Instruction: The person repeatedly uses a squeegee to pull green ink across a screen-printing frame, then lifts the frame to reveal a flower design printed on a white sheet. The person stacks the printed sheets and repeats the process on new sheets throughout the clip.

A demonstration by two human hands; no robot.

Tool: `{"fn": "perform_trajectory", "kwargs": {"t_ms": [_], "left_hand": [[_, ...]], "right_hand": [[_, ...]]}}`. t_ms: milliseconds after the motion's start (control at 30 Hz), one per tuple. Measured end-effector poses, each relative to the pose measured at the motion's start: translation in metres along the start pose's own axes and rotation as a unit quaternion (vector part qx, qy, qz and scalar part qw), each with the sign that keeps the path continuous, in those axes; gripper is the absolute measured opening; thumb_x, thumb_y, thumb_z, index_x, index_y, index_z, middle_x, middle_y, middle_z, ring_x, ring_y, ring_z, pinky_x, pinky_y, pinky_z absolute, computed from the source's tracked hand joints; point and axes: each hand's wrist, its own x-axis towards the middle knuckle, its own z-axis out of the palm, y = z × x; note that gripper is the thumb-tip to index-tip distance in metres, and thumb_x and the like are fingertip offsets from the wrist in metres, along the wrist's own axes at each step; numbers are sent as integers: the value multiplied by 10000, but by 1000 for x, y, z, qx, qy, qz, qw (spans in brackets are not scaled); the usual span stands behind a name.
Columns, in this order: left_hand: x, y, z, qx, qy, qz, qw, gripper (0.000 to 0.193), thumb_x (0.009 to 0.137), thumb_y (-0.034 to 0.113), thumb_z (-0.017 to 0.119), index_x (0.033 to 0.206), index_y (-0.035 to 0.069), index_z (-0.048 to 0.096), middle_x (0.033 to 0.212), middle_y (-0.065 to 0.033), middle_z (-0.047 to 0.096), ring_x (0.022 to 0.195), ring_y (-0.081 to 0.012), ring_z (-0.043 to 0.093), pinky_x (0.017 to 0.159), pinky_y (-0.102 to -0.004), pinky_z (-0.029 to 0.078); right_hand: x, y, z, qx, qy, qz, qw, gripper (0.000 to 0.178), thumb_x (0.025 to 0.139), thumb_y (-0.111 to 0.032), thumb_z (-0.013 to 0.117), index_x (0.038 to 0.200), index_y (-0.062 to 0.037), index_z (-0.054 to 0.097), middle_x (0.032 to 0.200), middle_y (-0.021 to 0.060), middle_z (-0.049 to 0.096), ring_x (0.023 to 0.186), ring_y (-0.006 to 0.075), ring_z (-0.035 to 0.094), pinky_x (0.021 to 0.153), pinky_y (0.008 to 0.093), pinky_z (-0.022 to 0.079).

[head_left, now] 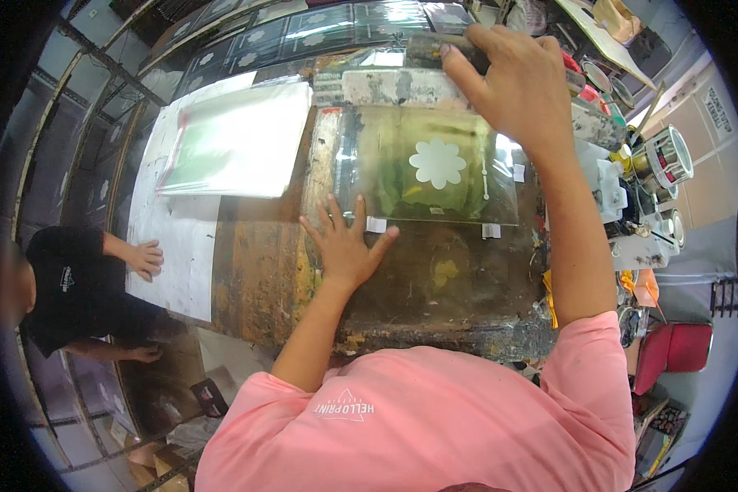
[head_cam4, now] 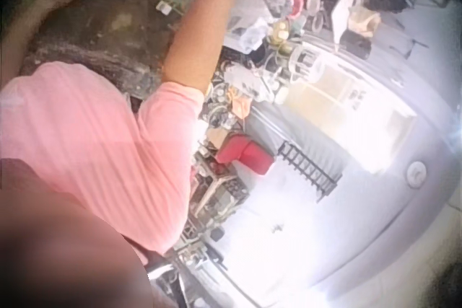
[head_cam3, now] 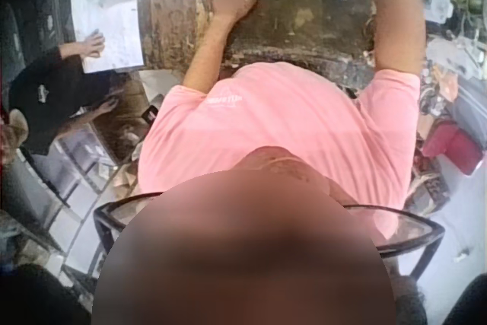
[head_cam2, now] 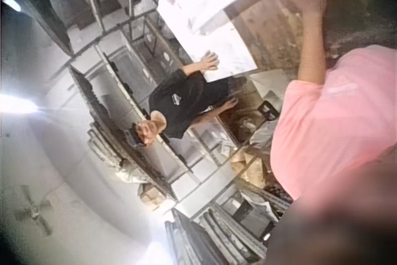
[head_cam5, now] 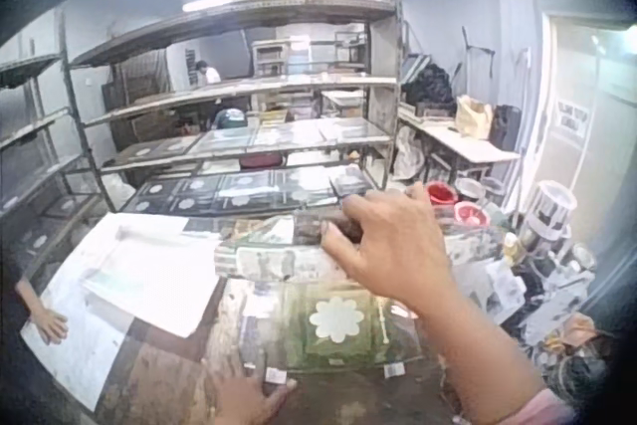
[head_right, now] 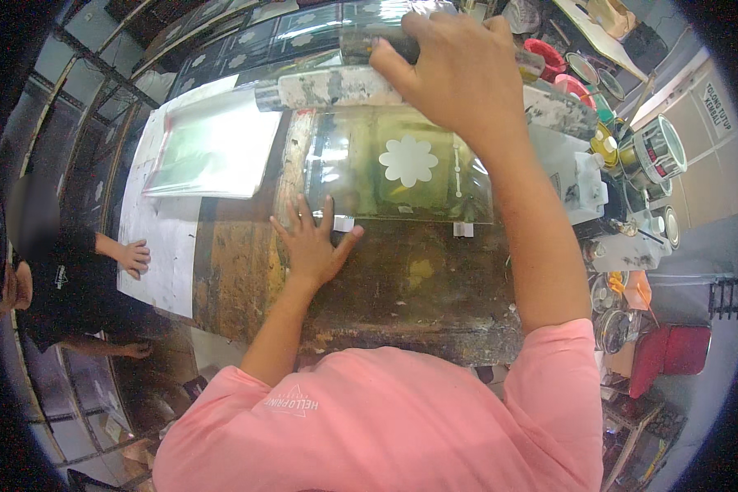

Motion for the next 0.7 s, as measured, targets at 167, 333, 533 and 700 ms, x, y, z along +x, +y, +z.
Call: {"fn": "perform_trajectory", "kwargs": {"t_ms": [167, 333, 533, 700], "left_hand": [[1, 9, 4, -113, -63, 5, 992, 1052, 972, 760, 548, 1615, -54, 375, 1686, -299, 329, 1580, -421, 289, 1265, -663, 121], [50, 26, -19, -412, 60, -8, 909, 764, 984, 404, 755, 1473, -126, 503, 1513, -315, 552, 1392, -467, 548, 1157, -508, 446], [113, 37, -59, -394, 117, -5, 912, 506, 953, 83, 687, 1420, -85, 589, 1292, -324, 678, 1118, -438, 702, 982, -470, 558], [88, -38, -76, -472, 168, -129, 856, 552, 900, 39, 710, 1437, -40, 612, 1060, -198, 763, 774, -203, 708, 749, -350, 571]], "right_hand": [[14, 7, -1, -7, -22, 15, 1000, 481, 959, -495, 639, 1095, -55, 775, 974, 145, 755, 898, 337, 697, 824, 434, 432], [14, 10, -1, -5, -39, 19, 999, 515, 971, -509, 613, 1150, -52, 773, 994, 170, 758, 918, 363, 696, 845, 452, 439], [31, 15, 0, -1, -3, 2, 1000, 541, 980, -515, 602, 1182, -42, 768, 1032, 186, 767, 961, 386, 704, 886, 480, 455], [19, 10, -4, -1, -70, 34, 997, 528, 978, -513, 617, 1135, -32, 766, 1026, 185, 764, 962, 380, 709, 909, 471, 466]]}}
